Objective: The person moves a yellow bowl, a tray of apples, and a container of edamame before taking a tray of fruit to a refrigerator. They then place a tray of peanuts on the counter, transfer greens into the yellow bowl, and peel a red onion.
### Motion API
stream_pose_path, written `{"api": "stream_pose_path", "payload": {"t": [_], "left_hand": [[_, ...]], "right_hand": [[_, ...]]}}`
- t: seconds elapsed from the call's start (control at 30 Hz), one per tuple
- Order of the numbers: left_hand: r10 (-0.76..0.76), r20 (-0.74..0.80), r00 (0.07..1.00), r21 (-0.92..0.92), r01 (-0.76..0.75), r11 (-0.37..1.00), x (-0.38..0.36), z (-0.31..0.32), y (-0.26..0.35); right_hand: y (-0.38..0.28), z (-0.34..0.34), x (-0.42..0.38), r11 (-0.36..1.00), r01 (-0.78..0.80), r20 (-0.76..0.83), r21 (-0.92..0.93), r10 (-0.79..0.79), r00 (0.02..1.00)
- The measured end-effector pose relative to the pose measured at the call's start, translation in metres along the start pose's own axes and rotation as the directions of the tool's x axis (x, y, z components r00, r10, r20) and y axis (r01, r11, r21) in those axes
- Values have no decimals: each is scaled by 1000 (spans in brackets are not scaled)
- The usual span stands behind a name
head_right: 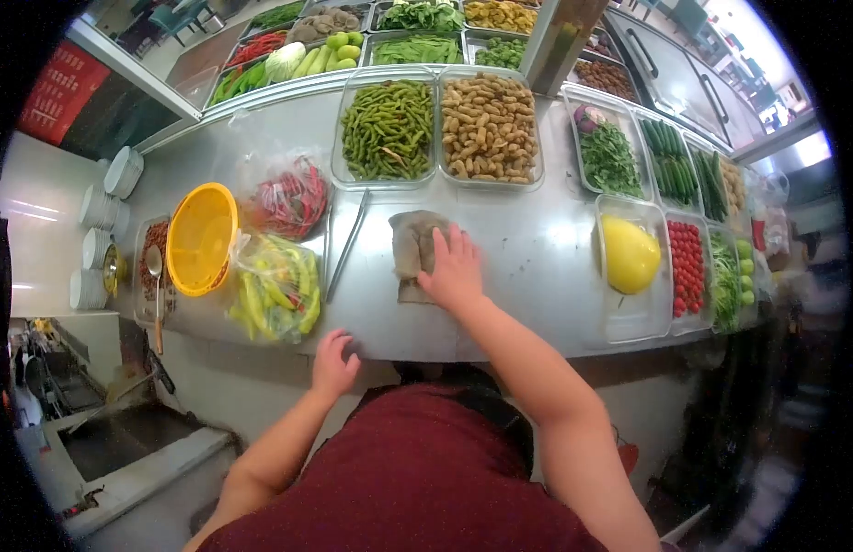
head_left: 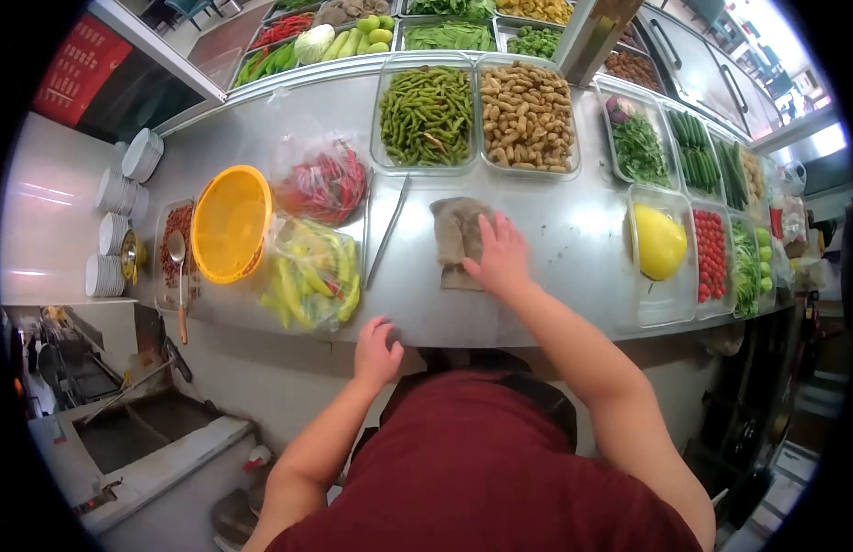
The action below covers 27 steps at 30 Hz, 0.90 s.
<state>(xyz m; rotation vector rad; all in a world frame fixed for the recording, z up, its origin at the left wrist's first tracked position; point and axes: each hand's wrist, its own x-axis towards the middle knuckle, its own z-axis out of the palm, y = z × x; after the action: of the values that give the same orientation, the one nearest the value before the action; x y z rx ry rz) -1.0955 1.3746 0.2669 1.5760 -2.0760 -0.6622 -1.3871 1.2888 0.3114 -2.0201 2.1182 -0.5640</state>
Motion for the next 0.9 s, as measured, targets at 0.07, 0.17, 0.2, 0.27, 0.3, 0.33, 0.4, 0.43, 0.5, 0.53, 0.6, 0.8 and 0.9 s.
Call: {"api": "stream_pose_path", "payload": {"t": [0.07,0.17,0.2,0.27,0.3,0.33,0.4,0.43,0.5,0.53,0.6,0.8,0.9], "left_hand": [[-14,-16,1000,29,14,999,-8,1,0],[-87,26,996,54,86,995,-22,0,8],[-89,27,996,57,87,995,-27,0,8],[-123,8,992,68,122,990,-34,7,9],[-112,31,993,58,110,992,-35,10,11],[-122,6,992,55,122,991,-37,12,12],[-126,-4,992,53,126,991,-40,15,13],[-121,-8,993,58,122,991,-40,16,12],[-118,-8,993,69,118,991,-40,9,19],[-142,10,990,60,141,988,-38,7,22],[-165,35,986,56,163,985,-34,1,29],[-207,-1,978,83,207,975,-29,2,27],[-231,29,972,157,224,962,-32,0,29]], "right_hand": [[-9,7,7,1000,-1,9,-9,1,1000],[-16,20,17,998,60,63,-35,-57,996],[-15,29,19,991,124,107,-53,-118,987],[-2,46,18,979,204,105,-27,-200,974],[10,49,14,958,285,106,-6,-283,953],[23,51,11,965,263,114,-17,-260,959],[45,51,14,936,339,84,-98,-331,940],[54,50,15,939,328,84,-100,-321,943],[61,46,13,974,186,67,-132,-178,982],[71,45,14,975,182,69,-129,-175,982],[102,35,15,982,5,21,-186,-1,1000],[225,-12,14,882,-418,-213,-218,375,902],[245,-15,17,852,-470,-264,-229,411,873]]}}
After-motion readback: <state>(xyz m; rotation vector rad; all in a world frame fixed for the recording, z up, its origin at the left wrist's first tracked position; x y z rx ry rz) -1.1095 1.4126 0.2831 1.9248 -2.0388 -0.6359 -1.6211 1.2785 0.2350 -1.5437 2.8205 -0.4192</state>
